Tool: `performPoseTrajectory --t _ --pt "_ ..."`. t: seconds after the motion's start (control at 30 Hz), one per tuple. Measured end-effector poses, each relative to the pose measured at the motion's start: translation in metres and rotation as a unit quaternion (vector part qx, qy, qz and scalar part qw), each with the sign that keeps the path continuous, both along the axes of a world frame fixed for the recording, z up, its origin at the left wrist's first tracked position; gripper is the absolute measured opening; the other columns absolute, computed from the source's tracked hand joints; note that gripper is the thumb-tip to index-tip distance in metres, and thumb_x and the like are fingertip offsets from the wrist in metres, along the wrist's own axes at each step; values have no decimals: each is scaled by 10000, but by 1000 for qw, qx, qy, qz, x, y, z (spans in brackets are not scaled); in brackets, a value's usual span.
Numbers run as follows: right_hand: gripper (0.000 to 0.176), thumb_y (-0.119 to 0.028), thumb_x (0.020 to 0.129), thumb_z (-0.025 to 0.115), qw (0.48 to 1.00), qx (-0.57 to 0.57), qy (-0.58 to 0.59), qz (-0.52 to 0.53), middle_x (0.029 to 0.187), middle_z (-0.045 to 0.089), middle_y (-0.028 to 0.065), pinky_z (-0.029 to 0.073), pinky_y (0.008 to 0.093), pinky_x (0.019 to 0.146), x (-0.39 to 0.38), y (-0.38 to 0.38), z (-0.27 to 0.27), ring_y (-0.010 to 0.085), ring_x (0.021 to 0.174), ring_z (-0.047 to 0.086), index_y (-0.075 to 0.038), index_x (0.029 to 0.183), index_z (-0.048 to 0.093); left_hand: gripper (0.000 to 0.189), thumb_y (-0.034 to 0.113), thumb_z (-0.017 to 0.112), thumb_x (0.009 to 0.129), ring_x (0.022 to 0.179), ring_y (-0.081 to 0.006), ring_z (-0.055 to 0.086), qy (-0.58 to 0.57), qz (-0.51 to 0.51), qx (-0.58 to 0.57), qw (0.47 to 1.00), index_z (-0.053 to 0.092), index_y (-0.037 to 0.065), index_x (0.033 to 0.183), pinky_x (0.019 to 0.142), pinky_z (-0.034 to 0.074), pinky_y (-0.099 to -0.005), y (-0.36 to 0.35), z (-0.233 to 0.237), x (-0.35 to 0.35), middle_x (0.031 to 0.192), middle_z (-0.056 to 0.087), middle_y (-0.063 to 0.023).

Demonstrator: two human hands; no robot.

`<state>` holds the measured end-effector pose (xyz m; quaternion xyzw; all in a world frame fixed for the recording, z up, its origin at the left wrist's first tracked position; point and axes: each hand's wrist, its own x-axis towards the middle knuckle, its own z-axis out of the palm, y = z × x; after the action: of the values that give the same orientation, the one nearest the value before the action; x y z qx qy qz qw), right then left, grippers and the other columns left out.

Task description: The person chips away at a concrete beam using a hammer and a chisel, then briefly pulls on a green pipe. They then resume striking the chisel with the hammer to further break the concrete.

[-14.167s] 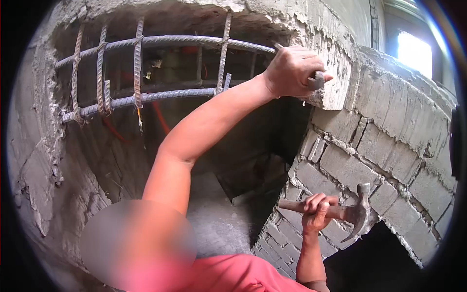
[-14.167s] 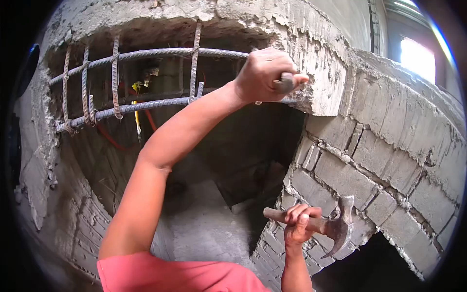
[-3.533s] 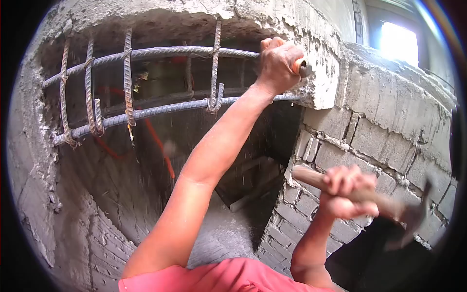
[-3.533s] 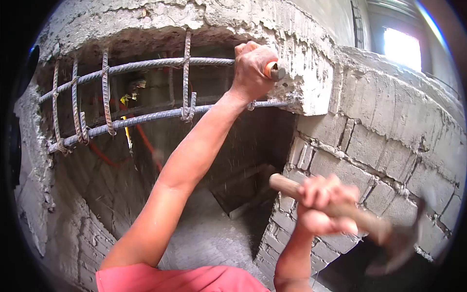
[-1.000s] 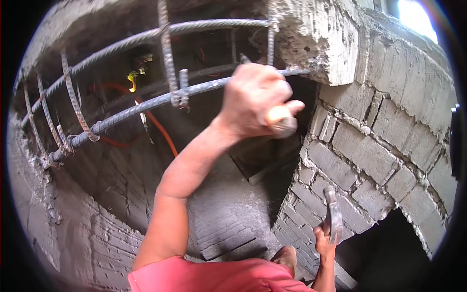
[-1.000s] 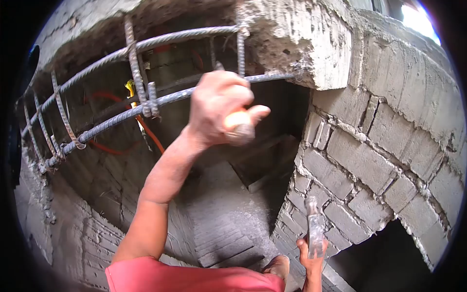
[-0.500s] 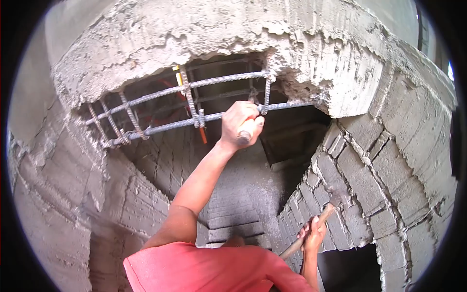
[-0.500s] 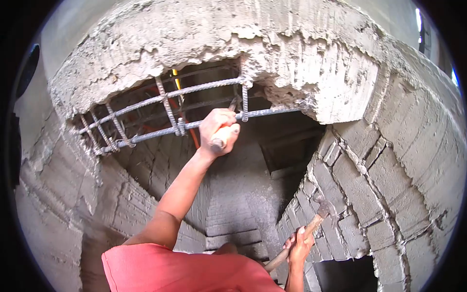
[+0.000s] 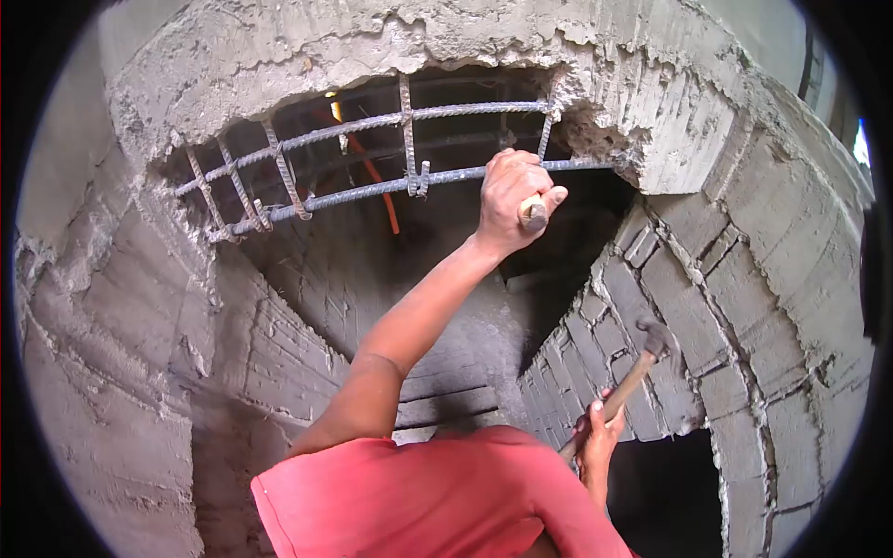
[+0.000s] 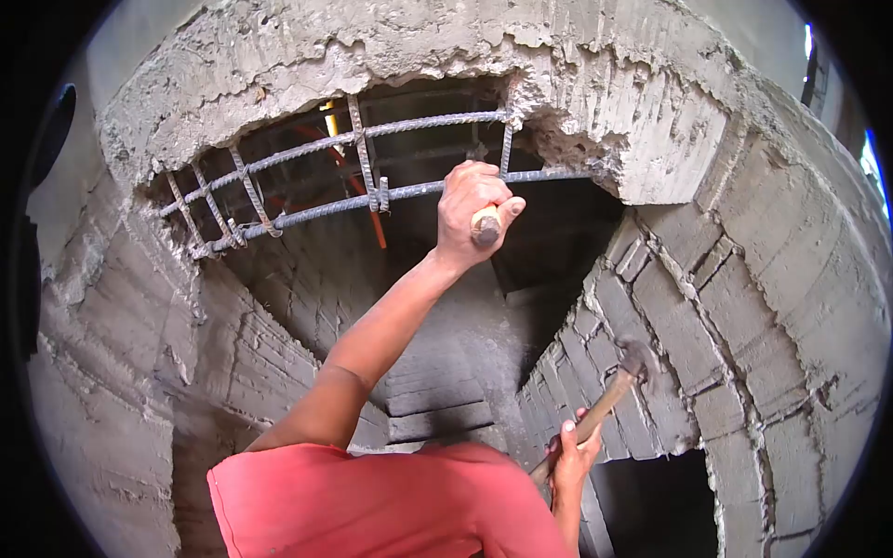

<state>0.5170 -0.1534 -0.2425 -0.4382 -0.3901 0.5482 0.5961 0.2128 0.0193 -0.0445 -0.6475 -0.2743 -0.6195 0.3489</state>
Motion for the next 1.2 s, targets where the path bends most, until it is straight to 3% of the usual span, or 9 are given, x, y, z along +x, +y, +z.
performPoseTrajectory --t 0.17,0.23,0.37,0.53,0.7,0.77,0.83,1.03,1.2 --pt "333 -363 960 664 997 -49 -52 -1 697 482 32 433 292 423 -5 -11 13 129 463 477 -95 1032 481 350 208 844 787 488 -230 500 78 -168 -20 983 529 124 662 483 381 -361 -18 20 37 575 494 -32" --pt "329 -382 967 654 995 -1 99 -10 697 489 42 440 295 429 -5 -16 11 139 473 495 -100 1002 488 364 228 843 780 473 -227 487 82 -177 -12 981 519 126 650 476 374 -358 -35 34 60 560 466 -29" --pt "292 -290 960 651 990 136 15 -27 688 486 48 476 301 462 -1 -19 35 146 478 504 -62 1011 477 356 251 845 763 491 -202 476 124 -248 58 959 521 145 661 493 362 -344 -49 68 103 567 439 0" --pt "278 -258 968 634 986 154 46 -46 668 470 40 476 311 446 4 -13 85 139 468 491 -49 1040 466 337 330 766 828 490 -181 532 117 -197 110 967 539 155 650 479 414 -355 -34 111 134 557 499 6" --pt "384 -379 1011 600 959 258 120 4 682 460 37 469 301 436 22 13 107 130 465 479 -55 1154 450 218 312 691 862 538 -214 641 65 -154 137 976 633 181 697 500 481 -357 -8 135 129 577 598 -16" --pt "449 -468 1029 529 953 280 112 21 704 458 38 475 297 447 31 19 115 129 488 492 -69 1209 430 235 267 802 795 543 -230 619 78 -136 147 977 633 141 690 515 477 -353 4 139 119 624 610 -35" --pt "447 -474 1037 507 951 285 119 18 701 456 38 480 300 456 36 20 127 129 496 493 -68 1206 426 205 313 723 808 542 -231 642 88 -121 114 982 630 176 688 505 493 -369 7 139 120 610 625 -30" --pt "318 -329 995 603 904 410 121 8 779 490 64 539 377 565 58 27 167 189 597 551 -102 1149 441 241 244 762 775 513 -260 604 -16 -126 134 983 572 148 660 497 463 -383 6 141 132 577 580 -46" --pt "318 -424 1017 549 841 530 105 23 762 447 60 482 328 546 72 25 188 166 570 462 -135 1089 440 298 286 744 836 518 -249 606 30 -78 113 990 586 131 637 504 463 -378 9 122 141 569 577 -53"
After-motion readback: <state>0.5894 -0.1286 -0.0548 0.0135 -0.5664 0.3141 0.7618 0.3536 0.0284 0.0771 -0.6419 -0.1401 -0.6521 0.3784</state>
